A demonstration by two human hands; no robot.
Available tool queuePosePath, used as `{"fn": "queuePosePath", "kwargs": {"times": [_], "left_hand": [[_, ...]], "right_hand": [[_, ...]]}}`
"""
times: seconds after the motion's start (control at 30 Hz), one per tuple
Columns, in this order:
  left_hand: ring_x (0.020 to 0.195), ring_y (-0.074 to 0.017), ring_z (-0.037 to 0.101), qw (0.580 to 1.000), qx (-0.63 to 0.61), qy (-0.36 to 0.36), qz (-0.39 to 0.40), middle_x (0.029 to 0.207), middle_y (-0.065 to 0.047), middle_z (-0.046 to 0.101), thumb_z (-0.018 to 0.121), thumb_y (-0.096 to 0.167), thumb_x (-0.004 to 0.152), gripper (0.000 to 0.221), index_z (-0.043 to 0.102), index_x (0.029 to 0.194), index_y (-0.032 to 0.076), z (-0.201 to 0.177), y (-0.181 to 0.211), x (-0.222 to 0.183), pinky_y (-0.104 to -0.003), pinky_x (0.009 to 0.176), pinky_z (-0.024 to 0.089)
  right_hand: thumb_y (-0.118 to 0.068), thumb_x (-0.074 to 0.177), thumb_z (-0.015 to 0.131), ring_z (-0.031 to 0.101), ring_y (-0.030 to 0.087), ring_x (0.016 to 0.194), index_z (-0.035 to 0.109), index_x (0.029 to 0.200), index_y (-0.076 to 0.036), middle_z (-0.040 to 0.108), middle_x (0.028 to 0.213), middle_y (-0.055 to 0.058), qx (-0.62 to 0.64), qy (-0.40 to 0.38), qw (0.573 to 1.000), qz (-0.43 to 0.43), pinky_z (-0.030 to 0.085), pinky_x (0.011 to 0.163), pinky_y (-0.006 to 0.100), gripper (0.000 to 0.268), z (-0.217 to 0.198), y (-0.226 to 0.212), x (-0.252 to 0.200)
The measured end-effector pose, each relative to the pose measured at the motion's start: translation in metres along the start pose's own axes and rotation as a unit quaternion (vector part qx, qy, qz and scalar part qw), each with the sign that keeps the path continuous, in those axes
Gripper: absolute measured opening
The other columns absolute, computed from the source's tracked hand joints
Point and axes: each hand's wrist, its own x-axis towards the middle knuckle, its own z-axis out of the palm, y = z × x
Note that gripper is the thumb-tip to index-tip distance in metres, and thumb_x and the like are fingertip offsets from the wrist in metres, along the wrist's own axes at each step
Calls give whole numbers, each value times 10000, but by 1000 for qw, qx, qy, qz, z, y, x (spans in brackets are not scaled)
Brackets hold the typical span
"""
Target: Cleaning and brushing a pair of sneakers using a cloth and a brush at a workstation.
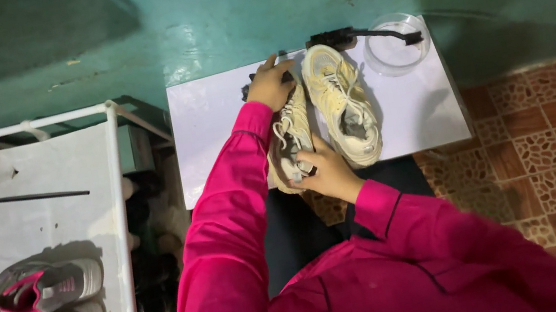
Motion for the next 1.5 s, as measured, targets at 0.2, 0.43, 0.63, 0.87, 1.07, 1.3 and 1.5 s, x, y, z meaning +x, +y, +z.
{"fn": "queuePosePath", "kwargs": {"times": [0.2,0.43,0.63,0.87,1.07,1.3,1.5], "left_hand": [[1251,-273,627,1000,25,-16,-4,1257,12,659,593,481,983,212,657,1148,365,-22,8,7,-540,1057,474],[1121,-357,684,996,9,81,-19,1107,-87,696,545,410,1015,212,661,1107,259,-25,22,8,-516,970,541],[1147,-329,687,981,-55,102,-154,1097,-103,741,472,471,1020,302,677,1143,287,-20,15,34,-494,992,536],[1250,-371,605,911,-339,188,-139,1205,-135,713,553,440,1011,272,688,1177,272,-1,-32,20,-464,1093,464],[1315,-424,527,827,-484,256,-127,1308,-267,627,481,300,1087,336,625,1323,109,-2,-7,-98,-520,1134,410],[1149,-316,588,762,-562,282,-157,1205,-214,651,530,244,1094,328,639,1331,45,32,2,-184,-490,1023,493],[1077,-281,653,849,-446,221,-179,1098,-153,708,597,242,1051,248,737,1245,177,3,-24,-249,-434,949,531]], "right_hand": [[-368,598,953,653,494,1118,703,969,-144,557,1383,295,22,1,1000,-17,558,925,502,500,-8,-2,8],[-226,616,883,603,470,1218,741,1060,-231,480,1512,260,2,-40,999,6,536,995,505,466,-8,14,8],[-182,637,799,575,449,1271,758,1114,-290,448,1553,242,26,-67,997,35,516,1045,484,492,-13,11,12],[-130,619,788,602,496,1219,733,1048,-169,486,1512,290,55,-46,997,4,520,1016,512,435,3,45,8],[-141,612,823,606,477,1228,744,1044,-164,493,1509,279,57,-38,997,-18,518,1032,490,440,5,45,13],[-114,664,802,609,462,1238,724,1060,-146,525,1462,279,59,-54,997,12,521,1034,504,405,-10,13,16],[-456,661,967,504,427,1366,538,1353,-244,458,1476,227,80,-133,987,43,441,1119,529,842,-25,6,18]]}}
